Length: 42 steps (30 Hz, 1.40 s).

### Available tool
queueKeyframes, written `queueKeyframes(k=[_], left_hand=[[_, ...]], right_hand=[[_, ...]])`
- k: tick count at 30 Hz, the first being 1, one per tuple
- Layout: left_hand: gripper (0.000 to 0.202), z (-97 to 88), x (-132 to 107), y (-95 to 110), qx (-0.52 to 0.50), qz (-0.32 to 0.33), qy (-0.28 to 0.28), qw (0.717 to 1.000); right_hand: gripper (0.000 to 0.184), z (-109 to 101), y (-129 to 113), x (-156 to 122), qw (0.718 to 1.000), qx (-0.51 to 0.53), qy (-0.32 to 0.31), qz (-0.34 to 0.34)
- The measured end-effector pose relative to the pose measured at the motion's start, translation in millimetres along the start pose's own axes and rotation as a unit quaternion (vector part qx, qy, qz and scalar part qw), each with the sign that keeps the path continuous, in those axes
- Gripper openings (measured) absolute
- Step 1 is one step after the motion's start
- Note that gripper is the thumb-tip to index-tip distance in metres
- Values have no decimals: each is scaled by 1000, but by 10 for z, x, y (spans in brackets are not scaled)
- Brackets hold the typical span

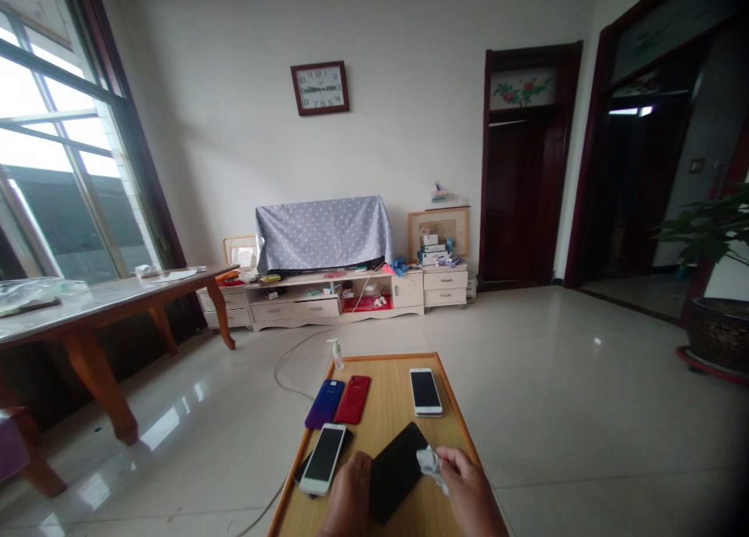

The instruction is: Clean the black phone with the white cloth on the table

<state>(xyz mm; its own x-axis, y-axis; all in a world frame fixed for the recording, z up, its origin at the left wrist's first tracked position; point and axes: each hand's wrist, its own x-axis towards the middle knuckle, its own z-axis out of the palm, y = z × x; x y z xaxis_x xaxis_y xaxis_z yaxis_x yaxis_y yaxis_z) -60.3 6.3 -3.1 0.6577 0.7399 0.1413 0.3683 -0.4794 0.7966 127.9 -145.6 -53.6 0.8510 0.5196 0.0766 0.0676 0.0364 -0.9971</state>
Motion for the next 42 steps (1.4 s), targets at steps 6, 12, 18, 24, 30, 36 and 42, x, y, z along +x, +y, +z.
queueKeyframes(k=[6, 12, 18, 24, 30, 36, 42], left_hand=[[36, 20, 91, -27, 56, -26, -11, 998], [33, 101, 33, 34, 133, -44, 8, 990], [47, 160, -101, 69, 185, -30, 10, 982], [77, 137, -207, 68, 195, -19, -16, 981], [75, 106, -284, 76, 195, 3, -24, 980], [76, 48, -339, 39, 211, 19, -28, 977], [70, -51, -405, -29, 199, 41, -24, 979]], right_hand=[[52, 48, -23, -31, 999, -38, -10, -21], [49, 44, -4, -42, 998, -61, -18, -28], [51, 50, 5, -55, 997, -68, -26, -32], [52, 54, 0, -112, 996, -71, -28, -36], [50, 54, -73, -236, 996, -81, -29, -35], [52, 51, -188, -364, 996, -86, -14, -30], [54, 20, -212, -375, 996, -83, -22, -30]])
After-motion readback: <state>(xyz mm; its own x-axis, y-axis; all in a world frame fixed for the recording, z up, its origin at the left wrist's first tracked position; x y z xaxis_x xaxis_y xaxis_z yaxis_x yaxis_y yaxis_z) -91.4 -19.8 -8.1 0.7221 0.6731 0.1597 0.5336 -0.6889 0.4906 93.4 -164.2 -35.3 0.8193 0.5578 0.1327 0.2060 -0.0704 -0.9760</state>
